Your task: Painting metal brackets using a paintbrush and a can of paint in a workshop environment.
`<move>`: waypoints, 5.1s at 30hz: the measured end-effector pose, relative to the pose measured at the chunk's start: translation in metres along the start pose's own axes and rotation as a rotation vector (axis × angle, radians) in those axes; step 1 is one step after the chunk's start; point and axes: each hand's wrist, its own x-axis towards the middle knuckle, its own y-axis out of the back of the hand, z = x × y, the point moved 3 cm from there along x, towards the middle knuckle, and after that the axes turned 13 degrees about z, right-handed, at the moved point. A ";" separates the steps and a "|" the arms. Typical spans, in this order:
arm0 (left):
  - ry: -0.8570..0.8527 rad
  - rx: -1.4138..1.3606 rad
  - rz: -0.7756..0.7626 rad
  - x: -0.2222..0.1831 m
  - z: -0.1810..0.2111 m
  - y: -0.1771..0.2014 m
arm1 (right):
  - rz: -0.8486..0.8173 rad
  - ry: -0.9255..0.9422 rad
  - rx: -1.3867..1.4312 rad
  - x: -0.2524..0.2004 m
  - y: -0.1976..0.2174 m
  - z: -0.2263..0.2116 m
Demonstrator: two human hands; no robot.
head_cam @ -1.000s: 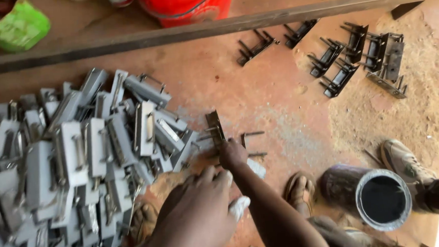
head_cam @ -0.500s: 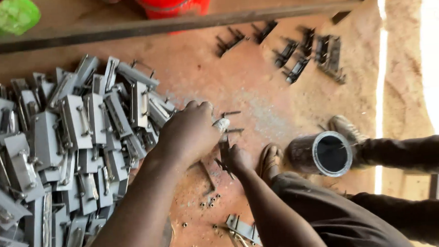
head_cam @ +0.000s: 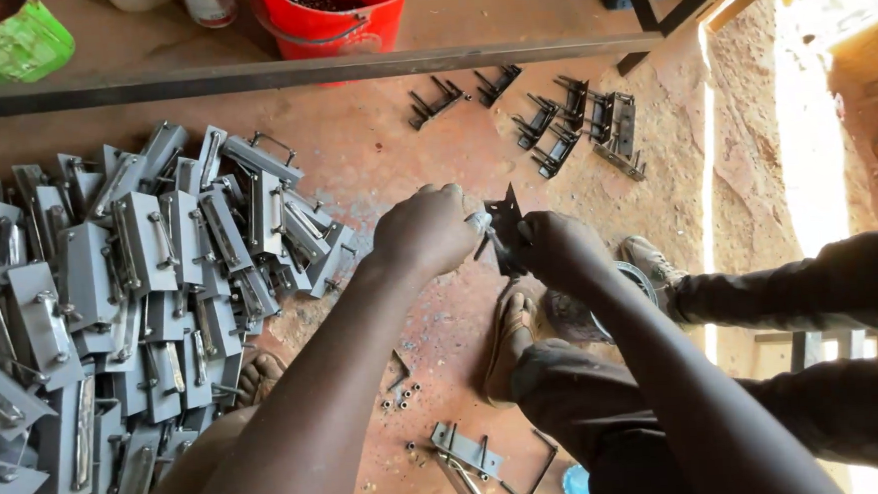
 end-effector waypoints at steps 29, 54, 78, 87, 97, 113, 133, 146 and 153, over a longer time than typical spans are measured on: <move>0.005 -0.022 -0.390 0.018 0.004 -0.037 | 0.320 0.231 0.493 0.034 0.018 -0.013; 0.189 -0.821 0.366 0.032 -0.012 -0.024 | 0.124 -0.045 1.396 0.004 0.016 -0.060; 0.233 -0.308 0.403 0.052 -0.019 -0.044 | 0.272 -0.344 0.740 -0.012 0.038 0.208; 0.208 -0.135 0.442 0.042 0.002 -0.047 | 0.255 -0.401 0.099 0.034 -0.106 0.337; 0.115 -0.072 0.347 0.056 -0.022 -0.071 | 0.107 -0.344 0.046 0.048 -0.167 0.298; 0.133 -0.097 0.359 0.047 -0.019 -0.048 | 0.682 -0.514 0.773 0.012 -0.170 0.394; 0.421 -0.805 0.534 0.054 -0.044 -0.033 | 0.458 -0.601 1.996 0.024 0.022 0.235; 0.335 -0.406 0.642 0.051 -0.087 -0.020 | 0.108 -0.177 2.022 0.016 0.077 -0.019; 0.557 -0.483 0.520 0.019 -0.072 0.025 | 0.205 -0.067 1.840 0.017 0.054 -0.052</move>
